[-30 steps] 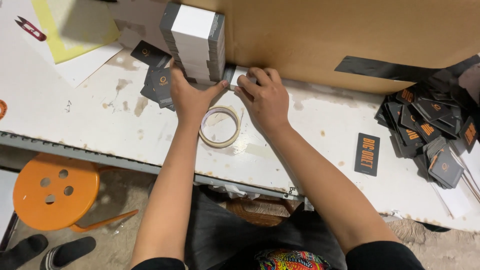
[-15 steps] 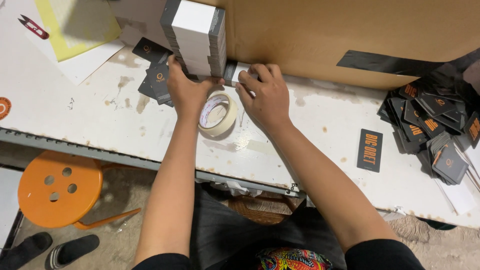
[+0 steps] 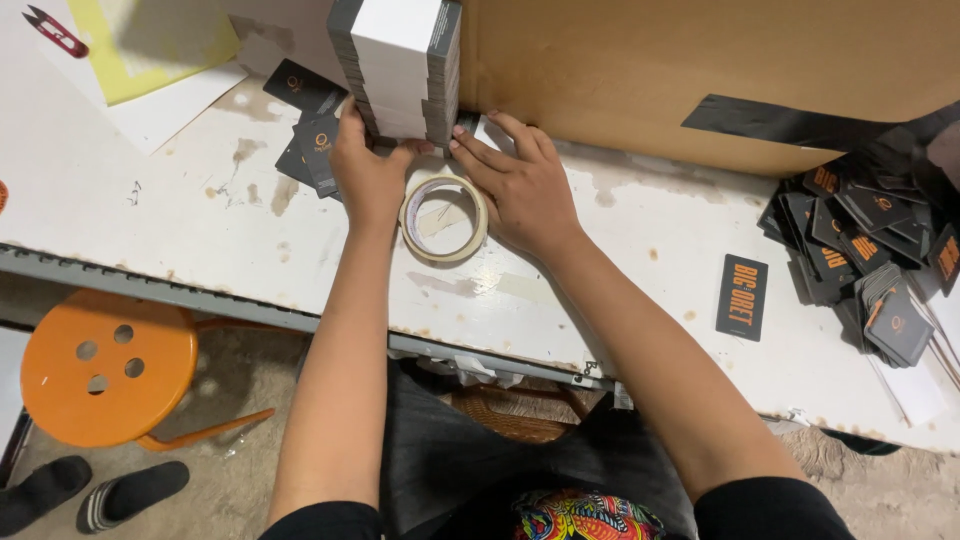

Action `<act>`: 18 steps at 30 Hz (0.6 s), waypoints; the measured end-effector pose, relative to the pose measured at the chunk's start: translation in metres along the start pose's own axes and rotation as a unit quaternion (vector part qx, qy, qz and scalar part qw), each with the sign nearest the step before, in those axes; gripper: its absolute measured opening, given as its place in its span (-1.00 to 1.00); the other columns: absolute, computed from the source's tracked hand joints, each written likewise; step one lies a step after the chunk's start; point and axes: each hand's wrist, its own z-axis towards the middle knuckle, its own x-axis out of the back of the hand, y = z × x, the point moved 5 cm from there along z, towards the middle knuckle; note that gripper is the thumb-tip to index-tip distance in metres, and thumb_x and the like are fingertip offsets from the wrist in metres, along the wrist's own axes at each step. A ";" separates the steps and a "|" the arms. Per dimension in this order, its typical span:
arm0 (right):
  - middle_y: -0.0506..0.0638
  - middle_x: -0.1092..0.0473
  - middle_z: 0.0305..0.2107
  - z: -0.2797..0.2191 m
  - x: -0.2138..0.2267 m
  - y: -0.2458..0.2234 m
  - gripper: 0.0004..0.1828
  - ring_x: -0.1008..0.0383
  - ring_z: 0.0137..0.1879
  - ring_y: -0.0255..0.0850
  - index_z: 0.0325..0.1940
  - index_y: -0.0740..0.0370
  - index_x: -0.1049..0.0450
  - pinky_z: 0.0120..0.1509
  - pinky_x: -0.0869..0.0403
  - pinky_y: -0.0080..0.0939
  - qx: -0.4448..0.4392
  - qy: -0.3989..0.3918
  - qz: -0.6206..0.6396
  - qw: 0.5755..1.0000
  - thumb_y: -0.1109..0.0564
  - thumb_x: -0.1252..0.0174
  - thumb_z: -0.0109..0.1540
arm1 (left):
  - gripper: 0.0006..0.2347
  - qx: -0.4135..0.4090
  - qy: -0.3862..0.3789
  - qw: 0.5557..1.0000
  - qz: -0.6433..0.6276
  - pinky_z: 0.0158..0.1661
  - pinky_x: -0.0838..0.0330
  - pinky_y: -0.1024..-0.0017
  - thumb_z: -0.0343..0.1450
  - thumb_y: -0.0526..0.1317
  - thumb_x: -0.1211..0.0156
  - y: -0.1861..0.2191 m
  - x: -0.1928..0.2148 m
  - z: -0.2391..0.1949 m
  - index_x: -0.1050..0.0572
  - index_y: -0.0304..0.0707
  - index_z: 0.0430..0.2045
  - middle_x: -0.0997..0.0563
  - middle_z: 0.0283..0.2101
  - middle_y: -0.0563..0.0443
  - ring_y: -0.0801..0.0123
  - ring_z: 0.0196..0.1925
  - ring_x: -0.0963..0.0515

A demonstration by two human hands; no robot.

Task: Picking up small printed cards from a workbench and a box and aligning them into neat stacks for packaging.

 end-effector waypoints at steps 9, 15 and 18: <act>-0.23 -0.23 0.05 -0.004 -0.006 0.005 -0.65 -0.11 0.14 0.03 0.12 0.03 -0.26 0.04 -0.18 -0.06 -0.020 -0.034 0.029 0.999 0.06 0.18 0.26 | -0.45 0.019 0.000 1.000 0.016 -0.31 -0.42 0.45 -0.01 -0.29 -0.44 0.001 0.000 0.000 -0.31 -0.25 -0.17 -0.54 -0.26 0.03 0.31 -0.25 -0.51; -0.29 -0.19 0.08 -0.008 -0.015 0.011 -0.63 -0.07 0.16 0.06 0.17 -0.06 -0.21 0.08 -0.16 -0.04 -0.037 -0.060 0.032 0.997 0.01 0.18 0.26 | -0.42 -0.015 0.006 0.999 0.036 -0.29 -0.39 0.43 -0.03 -0.22 -0.48 -0.005 -0.001 0.001 -0.31 -0.29 -0.18 -0.53 -0.21 0.02 0.27 -0.20 -0.50; -0.20 -0.28 0.01 -0.007 -0.005 0.006 -0.68 -0.14 0.15 0.00 0.08 0.05 -0.31 -0.02 -0.22 -0.07 -0.024 -0.001 0.057 0.998 0.06 0.07 0.23 | -0.29 0.030 -0.034 0.999 -0.005 -0.17 -0.35 0.44 -0.05 -0.14 -0.50 0.002 -0.004 -0.005 -0.20 -0.29 -0.09 -0.48 -0.13 -0.01 0.27 -0.08 -0.44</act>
